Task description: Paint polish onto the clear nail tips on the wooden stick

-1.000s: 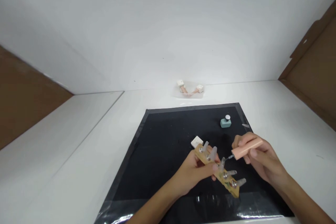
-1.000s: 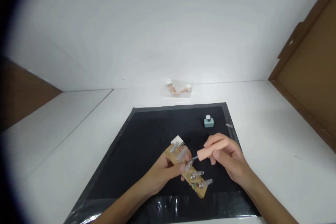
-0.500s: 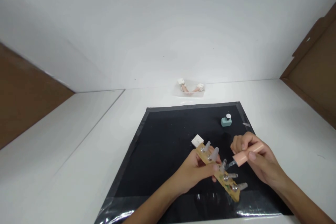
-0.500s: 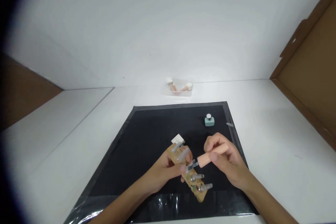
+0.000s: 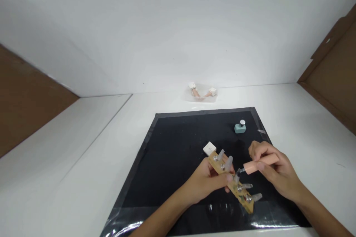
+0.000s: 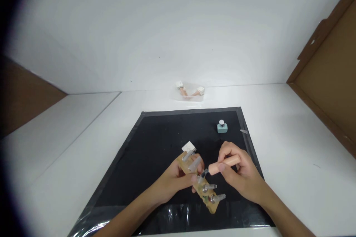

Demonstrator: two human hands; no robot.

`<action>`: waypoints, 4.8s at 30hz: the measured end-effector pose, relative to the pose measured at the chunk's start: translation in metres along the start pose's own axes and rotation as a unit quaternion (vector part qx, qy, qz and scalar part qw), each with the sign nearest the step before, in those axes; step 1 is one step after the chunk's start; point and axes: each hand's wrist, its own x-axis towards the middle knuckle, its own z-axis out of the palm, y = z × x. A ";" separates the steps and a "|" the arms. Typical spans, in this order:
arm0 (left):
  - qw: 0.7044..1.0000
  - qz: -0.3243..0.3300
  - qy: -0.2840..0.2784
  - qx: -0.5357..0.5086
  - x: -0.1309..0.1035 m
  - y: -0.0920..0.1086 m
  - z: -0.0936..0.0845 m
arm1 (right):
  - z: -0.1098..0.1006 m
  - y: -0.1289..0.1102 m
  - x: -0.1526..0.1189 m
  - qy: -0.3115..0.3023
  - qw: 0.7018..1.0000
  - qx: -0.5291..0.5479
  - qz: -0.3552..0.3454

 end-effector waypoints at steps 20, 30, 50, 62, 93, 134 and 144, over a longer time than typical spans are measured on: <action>0.998 0.022 -0.041 0.045 -0.001 -0.002 -0.003 | -0.004 -0.006 0.005 -0.060 0.998 -0.001 -0.010; 0.995 0.040 -0.053 0.078 -0.003 -0.002 -0.005 | -0.002 -0.004 0.006 -0.055 0.998 -0.017 -0.015; 0.991 0.111 0.072 0.023 -0.008 0.022 -0.016 | -0.005 0.004 0.013 0.070 0.983 -0.147 0.089; 0.975 0.091 0.201 0.003 -0.003 0.035 -0.011 | 0.004 0.019 0.009 -0.095 0.967 -0.220 0.089; 0.969 0.106 0.223 -0.027 -0.005 0.037 -0.011 | 0.007 0.017 0.003 -0.112 0.836 -0.473 -0.257; 0.998 0.055 -0.012 0.026 -0.005 0.013 0.000 | -0.010 0.000 0.001 0.005 0.996 0.060 -0.059; 0.989 0.116 -0.047 0.078 -0.001 0.009 -0.007 | -0.003 -0.007 -0.003 -0.050 0.994 0.027 -0.091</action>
